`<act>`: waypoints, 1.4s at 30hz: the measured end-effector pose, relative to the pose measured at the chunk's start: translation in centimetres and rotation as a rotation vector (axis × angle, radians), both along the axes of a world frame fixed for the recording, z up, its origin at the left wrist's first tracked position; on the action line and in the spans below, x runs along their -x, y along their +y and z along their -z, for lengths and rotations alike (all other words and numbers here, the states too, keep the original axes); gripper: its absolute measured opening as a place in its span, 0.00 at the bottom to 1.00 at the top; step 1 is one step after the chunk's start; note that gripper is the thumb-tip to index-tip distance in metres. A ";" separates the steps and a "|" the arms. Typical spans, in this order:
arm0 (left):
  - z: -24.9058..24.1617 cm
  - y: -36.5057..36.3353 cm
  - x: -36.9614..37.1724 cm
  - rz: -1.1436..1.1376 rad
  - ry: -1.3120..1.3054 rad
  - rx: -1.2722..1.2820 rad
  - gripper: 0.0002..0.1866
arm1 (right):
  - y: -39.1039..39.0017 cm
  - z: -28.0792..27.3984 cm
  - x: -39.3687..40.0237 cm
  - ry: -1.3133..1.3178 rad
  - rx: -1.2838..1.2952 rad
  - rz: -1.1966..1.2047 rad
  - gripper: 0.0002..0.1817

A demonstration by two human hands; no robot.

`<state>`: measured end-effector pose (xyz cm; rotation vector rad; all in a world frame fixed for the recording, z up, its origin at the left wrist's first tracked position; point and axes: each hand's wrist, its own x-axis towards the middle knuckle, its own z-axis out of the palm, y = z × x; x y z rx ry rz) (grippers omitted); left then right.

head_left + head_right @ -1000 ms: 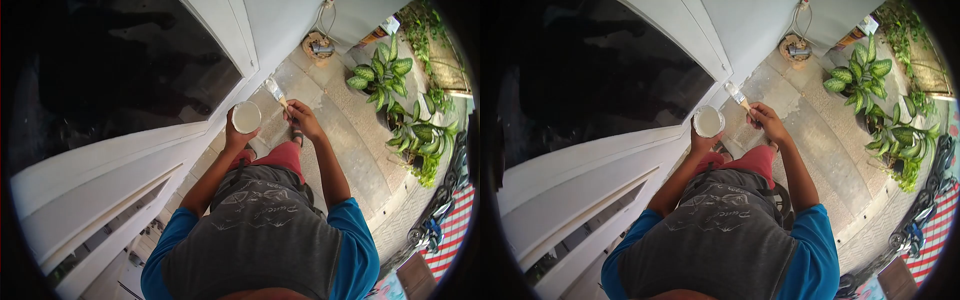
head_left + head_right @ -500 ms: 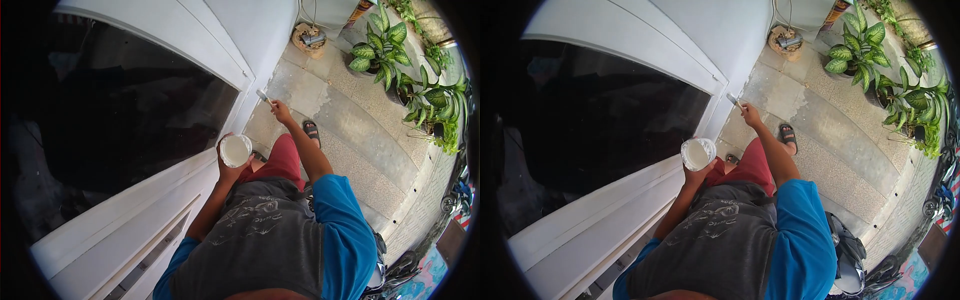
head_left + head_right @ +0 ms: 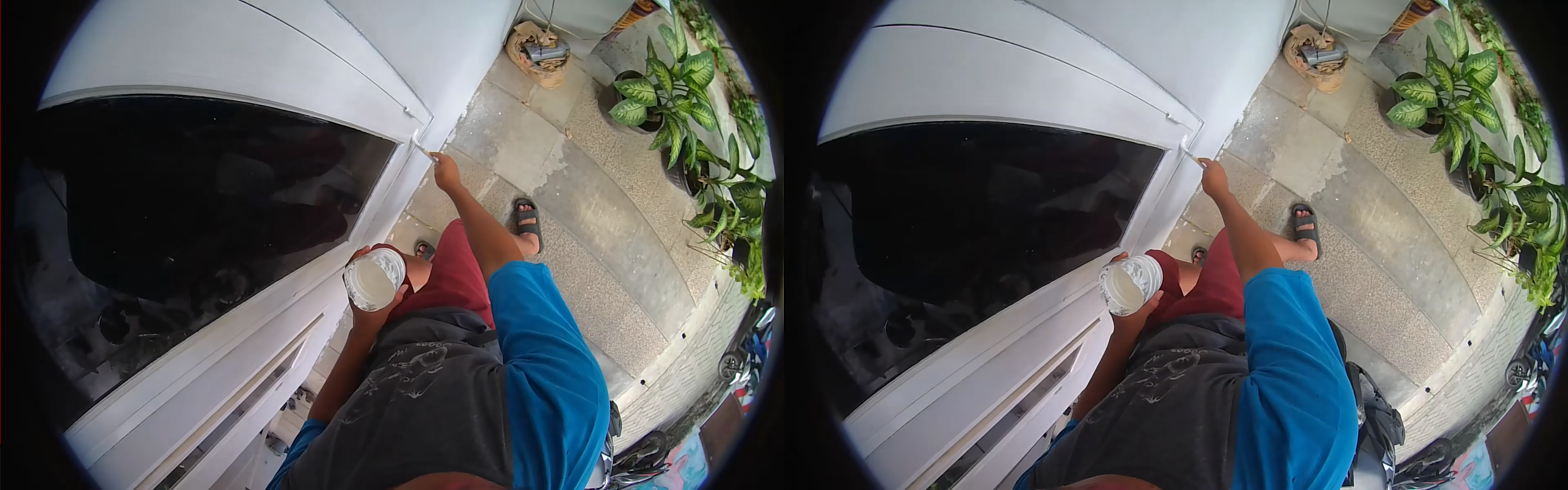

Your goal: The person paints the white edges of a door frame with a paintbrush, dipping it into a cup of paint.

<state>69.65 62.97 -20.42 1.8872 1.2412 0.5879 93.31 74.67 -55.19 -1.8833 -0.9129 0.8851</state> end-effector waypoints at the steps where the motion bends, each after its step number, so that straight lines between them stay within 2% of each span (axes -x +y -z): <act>1: 0.2 -0.1 0.1 -0.011 -0.003 0.021 0.52 | -0.6 -0.2 0.7 -0.016 -0.008 -0.038 0.22; 2: 0.3 -0.1 0.2 -0.012 0.002 0.025 0.52 | -1.3 -0.4 1.1 -0.011 -0.005 -0.039 0.22; 4: 0.4 -0.1 0.2 -0.008 0.009 -0.017 0.51 | -2.0 -0.9 1.2 -0.078 0.091 -0.333 0.21; 7: 0.1 0.0 -0.2 -0.023 0.021 -0.007 0.50 | -0.2 -1.3 -1.1 -0.084 0.203 -0.342 0.21; 10: -0.7 -0.4 -1.1 -0.092 -0.042 0.087 0.48 | 1.9 0.5 -5.8 -0.070 0.069 -0.103 0.22; 13: -0.9 -0.5 -1.5 -0.052 0.025 0.034 0.46 | 2.9 -0.2 -8.9 -0.104 -0.031 0.054 0.21; 16: -0.8 -0.6 -1.7 -0.049 0.040 0.046 0.46 | 2.6 -0.4 -6.8 -0.057 0.024 0.088 0.21; 19: -0.9 -0.8 -2.3 -0.089 -0.010 0.122 0.45 | 0.2 0.1 -0.8 0.100 0.040 0.048 0.20; 20: -0.8 -0.9 -2.3 -0.087 -0.011 0.123 0.45 | -0.8 1.4 1.3 0.095 0.045 -0.029 0.21; 23: -0.6 -0.6 -2.4 -0.072 -0.007 0.088 0.45 | -2.6 -0.3 2.8 0.044 0.141 -0.277 0.22; 26: -1.1 -0.8 -2.6 -0.093 -0.043 0.084 0.45 | -1.5 -0.8 0.2 0.171 0.227 -0.205 0.23; 29: -0.6 -1.3 -2.3 -0.117 -0.046 0.081 0.45 | 0.2 1.5 -3.7 0.070 0.135 0.020 0.24; 30: -0.5 -1.5 -2.2 -0.130 -0.047 0.093 0.45 | 0.9 0.8 -5.1 0.224 0.152 0.071 0.19; 31: -0.4 -1.6 -2.1 -0.142 -0.048 0.105 0.44 | 0.9 -0.1 -6.0 0.226 0.153 0.072 0.19; 33: -0.6 -1.5 -2.3 -0.124 -0.046 0.113 0.44 | 1.4 -4.5 -8.4 0.792 0.180 0.056 0.20; 38: -0.1 -1.7 -2.1 -0.090 -0.010 0.052 0.44 | 2.0 -2.5 -7.5 0.799 0.140 -0.040 0.23; 40: 0.3 -1.9 -2.0 -0.140 -0.060 0.124 0.45 | 1.8 1.5 -6.7 0.596 0.313 0.039 0.23; 42: 0.9 -2.2 -1.5 -0.120 0.005 0.083 0.47 | 2.3 2.3 -6.1 0.528 0.294 0.059 0.23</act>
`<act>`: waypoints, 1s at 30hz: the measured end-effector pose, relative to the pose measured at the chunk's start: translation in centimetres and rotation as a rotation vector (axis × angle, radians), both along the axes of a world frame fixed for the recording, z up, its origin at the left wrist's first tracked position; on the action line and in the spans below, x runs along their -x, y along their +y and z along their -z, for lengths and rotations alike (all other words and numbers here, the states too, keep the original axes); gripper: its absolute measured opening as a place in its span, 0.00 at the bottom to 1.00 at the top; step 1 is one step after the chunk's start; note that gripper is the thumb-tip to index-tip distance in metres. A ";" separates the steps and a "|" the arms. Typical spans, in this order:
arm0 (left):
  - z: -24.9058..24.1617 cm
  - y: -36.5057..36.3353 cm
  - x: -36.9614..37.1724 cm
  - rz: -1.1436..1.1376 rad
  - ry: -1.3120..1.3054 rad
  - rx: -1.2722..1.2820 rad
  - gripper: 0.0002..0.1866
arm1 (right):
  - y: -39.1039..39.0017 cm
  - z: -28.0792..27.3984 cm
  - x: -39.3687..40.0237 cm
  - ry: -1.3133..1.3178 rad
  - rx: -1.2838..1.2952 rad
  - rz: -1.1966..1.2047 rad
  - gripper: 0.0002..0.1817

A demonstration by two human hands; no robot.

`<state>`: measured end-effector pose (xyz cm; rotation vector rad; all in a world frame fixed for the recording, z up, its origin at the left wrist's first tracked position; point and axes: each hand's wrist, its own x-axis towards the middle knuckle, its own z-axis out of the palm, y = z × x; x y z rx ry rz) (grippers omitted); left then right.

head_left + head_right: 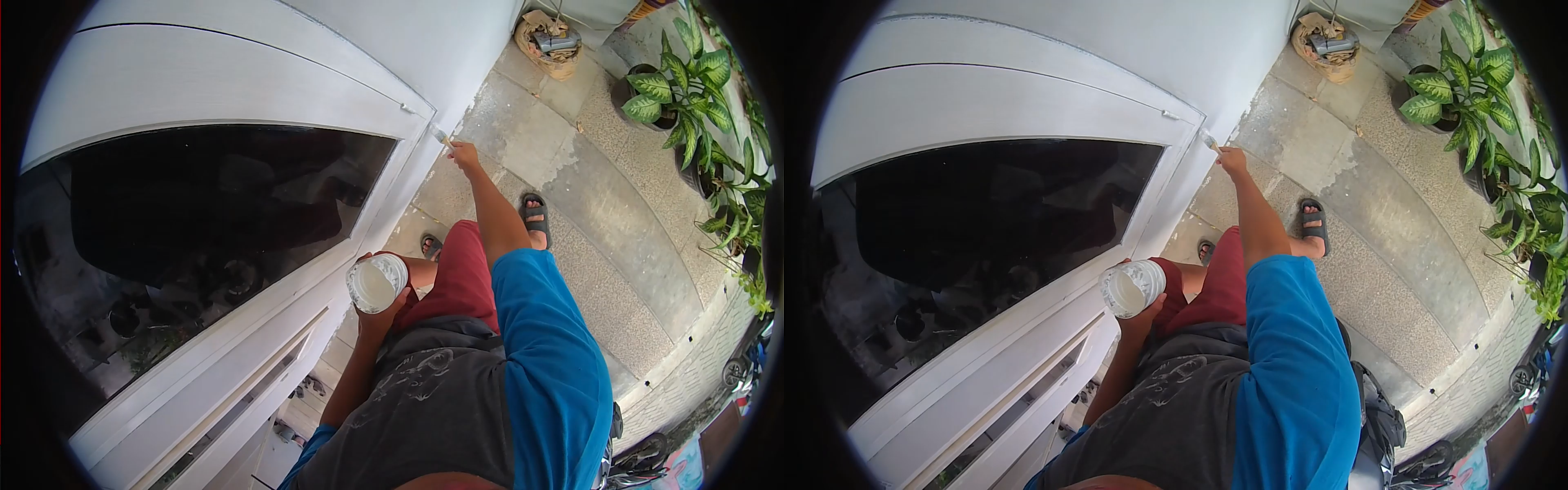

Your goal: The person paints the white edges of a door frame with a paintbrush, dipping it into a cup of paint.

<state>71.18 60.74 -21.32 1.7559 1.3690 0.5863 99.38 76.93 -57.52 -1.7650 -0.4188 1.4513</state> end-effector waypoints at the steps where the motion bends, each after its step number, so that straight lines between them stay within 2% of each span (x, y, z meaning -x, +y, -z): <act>1: 0.2 -0.2 0.3 0.027 0.060 -0.027 0.50 | 0.0 0.4 0.2 -0.077 -0.004 0.018 0.22; 5: 0.2 -0.7 0.4 -0.007 0.055 0.048 0.50 | 0.5 -6.2 0.6 -0.119 -0.131 0.055 0.23; 7: -0.5 -0.4 -0.3 -0.020 0.012 0.014 0.44 | 0.0 -9.0 -0.1 0.036 -0.217 -0.009 0.24; 8: -1.0 -0.3 -0.7 -0.018 0.009 0.013 0.44 | -0.2 -9.7 -0.7 0.032 -0.218 -0.007 0.24; 10: -1.9 -0.3 -1.5 -0.104 -0.160 0.087 0.44 | -0.5 -10.9 -1.8 0.386 -0.318 -0.008 0.26; 11: -1.4 -0.4 -1.1 -0.105 -0.162 0.085 0.44 | -0.2 -10.4 -2.2 0.384 -0.320 -0.010 0.26; 13: -0.1 -1.0 0.6 -0.012 0.064 0.028 0.52 | 0.2 -7.9 -2.1 0.536 -0.272 0.000 0.28; 14: -0.1 -1.3 0.5 -0.013 0.064 0.026 0.52 | 0.0 -6.4 -1.8 0.536 -0.274 -0.002 0.28; 16: -0.1 -1.5 0.1 -0.078 0.032 0.022 0.45 | 0.0 -3.6 -1.1 0.355 -0.053 0.068 0.28; 18: -0.4 -1.7 -0.5 -0.104 0.021 0.034 0.45 | 0.4 -2.8 -0.7 0.284 -0.001 0.099 0.28; 20: -0.6 -2.0 -0.4 -0.135 0.011 0.055 0.45 | 0.6 -2.8 -0.2 0.212 0.060 0.125 0.29; 23: -0.3 -2.1 0.1 -0.099 0.074 0.032 0.45 | 0.9 -6.2 -1.1 0.088 -0.087 0.081 0.28; 26: 0.1 -2.3 0.7 -0.049 0.103 0.041 0.51 | -0.2 -8.8 -2.2 0.215 -0.234 0.001 0.28; 28: 0.1 -2.2 0.6 -0.065 0.074 0.046 0.51 | -0.5 -8.5 -2.8 0.556 -0.250 0.046 0.30; 30: -0.3 -2.2 0.2 -0.053 0.068 0.033 0.51 | -0.2 -7.1 -2.4 0.554 -0.207 0.060 0.30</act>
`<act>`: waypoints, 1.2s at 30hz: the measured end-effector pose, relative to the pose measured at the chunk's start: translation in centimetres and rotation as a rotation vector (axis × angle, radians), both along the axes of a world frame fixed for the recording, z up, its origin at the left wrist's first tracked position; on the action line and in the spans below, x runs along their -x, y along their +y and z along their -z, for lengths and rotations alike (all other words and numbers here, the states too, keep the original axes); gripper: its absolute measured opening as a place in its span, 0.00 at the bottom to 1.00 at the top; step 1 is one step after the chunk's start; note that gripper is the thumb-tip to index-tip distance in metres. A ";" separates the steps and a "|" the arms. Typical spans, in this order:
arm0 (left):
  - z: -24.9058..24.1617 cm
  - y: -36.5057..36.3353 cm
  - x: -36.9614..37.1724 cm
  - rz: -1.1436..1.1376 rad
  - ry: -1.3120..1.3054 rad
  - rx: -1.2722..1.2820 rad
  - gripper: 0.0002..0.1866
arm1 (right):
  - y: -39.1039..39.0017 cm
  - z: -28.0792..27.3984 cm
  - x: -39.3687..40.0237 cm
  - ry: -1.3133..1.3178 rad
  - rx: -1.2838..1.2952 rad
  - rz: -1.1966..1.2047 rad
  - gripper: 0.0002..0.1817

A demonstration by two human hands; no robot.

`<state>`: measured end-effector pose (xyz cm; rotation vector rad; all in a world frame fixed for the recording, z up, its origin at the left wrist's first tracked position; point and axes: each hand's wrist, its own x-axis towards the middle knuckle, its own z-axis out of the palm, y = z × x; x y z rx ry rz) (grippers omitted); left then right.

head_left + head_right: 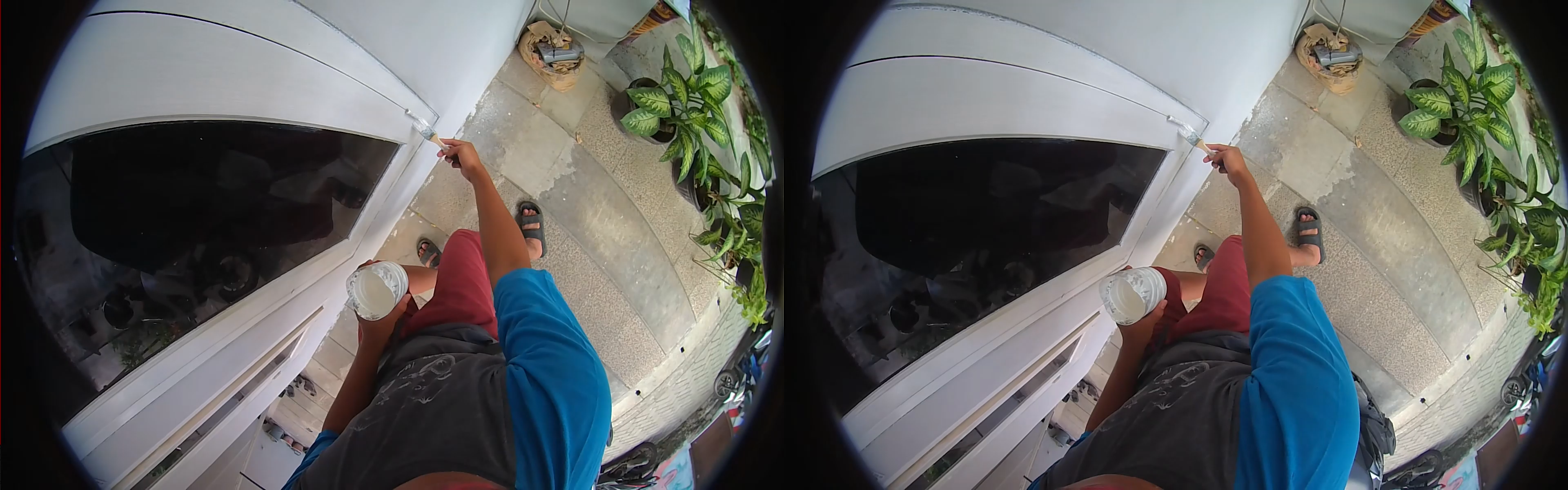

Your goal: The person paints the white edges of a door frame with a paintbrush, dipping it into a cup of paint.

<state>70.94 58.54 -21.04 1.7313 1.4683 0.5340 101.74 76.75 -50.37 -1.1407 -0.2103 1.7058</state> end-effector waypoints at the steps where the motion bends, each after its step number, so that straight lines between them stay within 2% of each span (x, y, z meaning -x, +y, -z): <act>1: -0.1 0.1 -0.3 0.012 -0.007 -0.015 0.51 | 0.4 0.8 0.1 -0.001 0.043 0.002 0.31; 5: -0.5 -0.6 -0.6 -0.008 0.025 0.068 0.51 | 1.0 2.5 0.9 -0.057 0.122 -0.030 0.29; 7: -0.9 -0.9 -0.7 -0.123 -0.027 0.207 0.51 | 1.1 4.2 1.5 -0.311 0.199 -0.062 0.26; 8: -1.0 -0.9 -0.9 -0.124 -0.028 0.203 0.51 | 1.2 4.3 1.7 -0.312 0.196 -0.063 0.26; 10: -1.2 -0.9 -1.0 -0.106 0.011 0.143 0.50 | 1.1 4.4 2.3 -0.507 0.304 -0.036 0.24; 13: -1.8 -0.9 -1.1 -0.070 0.016 0.119 0.50 | 1.8 3.7 3.7 -0.640 0.180 -0.023 0.23; 15: -1.1 -1.0 -0.5 -0.030 0.031 0.041 0.50 | 1.2 0.1 4.2 -0.733 0.125 -0.014 0.23; 17: -1.4 -0.9 -0.3 0.018 0.048 -0.037 0.50 | 0.0 -3.3 4.4 -0.575 0.083 0.028 0.23; 18: -2.0 -0.9 -0.4 0.025 0.047 -0.018 0.50 | -0.7 -4.2 4.0 -0.396 0.087 0.020 0.26; 19: -2.4 -0.9 -0.5 0.030 0.045 0.002 0.50 | -1.1 -4.9 3.8 -0.398 0.088 0.021 0.26; 21: -2.7 -1.0 -0.6 -0.017 -0.026 0.045 0.50 | -1.9 -3.8 4.2 0.077 -0.036 0.146 0.29; 23: -2.2 -1.1 -0.4 -0.067 -0.102 0.086 0.50 | -1.8 -2.1 4.8 0.052 -0.009 0.132 0.29; 25: -1.3 -1.4 0.5 -0.064 -0.018 0.096 0.51 | -1.8 -0.3 5.6 0.031 0.015 0.115 0.30; 27: -0.7 -1.5 0.8 -0.043 0.032 0.042 0.51 | -2.0 2.3 6.1 -0.116 0.196 0.059 0.30; 31: -0.8 -1.3 0.4 -0.042 0.049 -0.015 0.50 | -1.1 4.8 7.2 -0.275 0.278 0.070 0.28; 33: -1.0 -1.4 0.2 -0.043 0.024 0.008 0.50 | -0.8 3.5 7.2 -0.575 0.249 0.046 0.24; 35: -1.4 -0.7 -0.2 -0.039 -0.005 0.022 0.50 | -0.2 1.4 7.1 -0.674 0.208 0.034 0.23; 36: -1.7 -0.2 -0.7 -0.056 -0.038 -0.054 0.46 | 0.0 0.0 6.9 -0.768 0.165 0.023 0.22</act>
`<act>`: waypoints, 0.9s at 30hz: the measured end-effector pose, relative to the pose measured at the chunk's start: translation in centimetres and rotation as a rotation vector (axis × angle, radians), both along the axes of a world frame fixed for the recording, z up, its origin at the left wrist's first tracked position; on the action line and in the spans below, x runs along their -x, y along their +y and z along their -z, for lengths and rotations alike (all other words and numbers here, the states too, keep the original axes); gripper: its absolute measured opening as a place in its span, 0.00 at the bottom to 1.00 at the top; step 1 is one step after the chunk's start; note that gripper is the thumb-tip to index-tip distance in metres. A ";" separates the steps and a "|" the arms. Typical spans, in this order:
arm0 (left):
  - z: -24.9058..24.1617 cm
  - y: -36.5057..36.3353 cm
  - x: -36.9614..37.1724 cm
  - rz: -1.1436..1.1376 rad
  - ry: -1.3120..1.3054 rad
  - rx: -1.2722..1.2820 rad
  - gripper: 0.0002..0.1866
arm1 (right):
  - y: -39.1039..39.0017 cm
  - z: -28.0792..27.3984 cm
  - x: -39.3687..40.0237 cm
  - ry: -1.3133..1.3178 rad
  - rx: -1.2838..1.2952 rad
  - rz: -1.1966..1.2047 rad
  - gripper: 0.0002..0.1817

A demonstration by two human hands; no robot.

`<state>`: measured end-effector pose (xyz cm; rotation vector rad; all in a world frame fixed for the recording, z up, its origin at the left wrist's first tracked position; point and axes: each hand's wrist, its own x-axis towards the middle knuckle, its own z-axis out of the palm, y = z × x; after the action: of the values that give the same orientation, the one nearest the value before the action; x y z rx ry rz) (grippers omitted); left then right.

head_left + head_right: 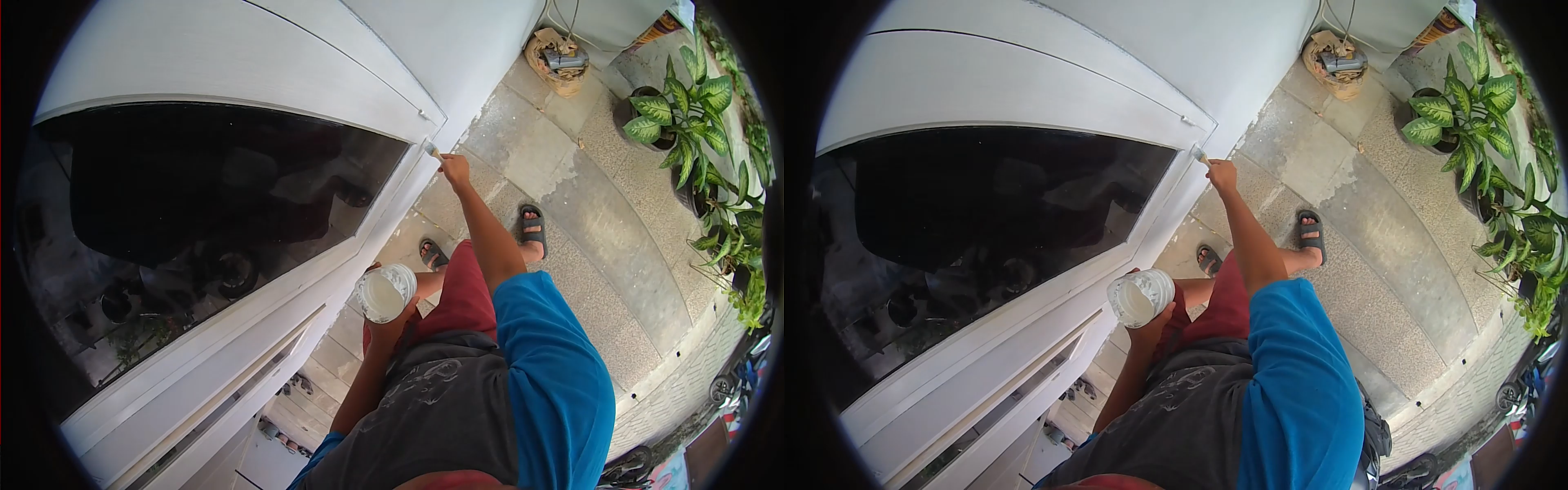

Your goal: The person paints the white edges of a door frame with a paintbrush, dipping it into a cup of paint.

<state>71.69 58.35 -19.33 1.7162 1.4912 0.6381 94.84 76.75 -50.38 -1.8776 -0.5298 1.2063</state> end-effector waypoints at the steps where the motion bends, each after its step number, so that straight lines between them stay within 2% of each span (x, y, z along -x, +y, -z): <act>1: -0.2 0.3 -0.4 -0.018 -0.033 -0.077 0.42 | 0.1 -1.4 -0.5 -0.007 -0.001 0.000 0.22; 4: 1.0 0.1 0.8 -0.042 -0.065 -0.018 0.42 | -0.6 -4.1 -1.3 0.056 -0.039 -0.028 0.24; 6: 0.1 0.3 0.5 -0.031 -0.068 0.011 0.46 | -1.2 -4.0 -2.0 0.645 -0.284 0.198 0.26; 7: -0.2 0.2 0.4 -0.018 -0.067 0.045 0.50 | -1.1 -3.8 -2.1 0.644 -0.283 0.196 0.26; 9: 0.7 -0.3 1.1 -0.030 -0.020 0.071 0.50 | -1.1 -2.4 -2.0 0.675 -0.241 0.120 0.29; 13: 2.0 -0.8 1.9 0.001 0.094 0.028 0.50 | -1.1 2.1 -2.0 0.640 -0.073 0.065 0.27; 15: 2.0 -1.0 1.6 -0.017 0.098 0.030 0.50 | -1.5 3.1 -1.6 0.346 0.096 0.015 0.28; 16: 1.8 -1.0 1.6 -0.026 0.104 0.027 0.50 | -1.1 3.6 -1.5 0.350 0.098 0.008 0.28; 19: 1.5 -0.9 1.1 -0.010 0.147 0.026 0.51 | -0.2 2.8 -2.1 0.301 0.086 0.026 0.28; 22: 0.4 -0.6 0.6 0.004 0.137 0.022 0.51 | 0.6 -0.3 -3.0 0.215 0.013 0.003 0.27; 24: -0.2 -0.6 0.3 -0.026 0.100 0.053 0.51 | -0.8 -1.2 -4.1 0.534 -0.139 0.092 0.27; 25: -0.3 -0.5 0.1 -0.054 0.061 0.081 0.51 | -1.1 -1.1 -4.5 0.534 -0.142 0.090 0.27; 27: 0.1 -0.3 0.3 -0.056 0.049 0.066 0.51 | -1.5 -0.1 -5.0 0.786 -0.201 0.105 0.27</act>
<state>71.42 58.00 -19.40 1.6560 1.5815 0.5732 99.83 75.24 -50.23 -1.1152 -0.1058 1.6141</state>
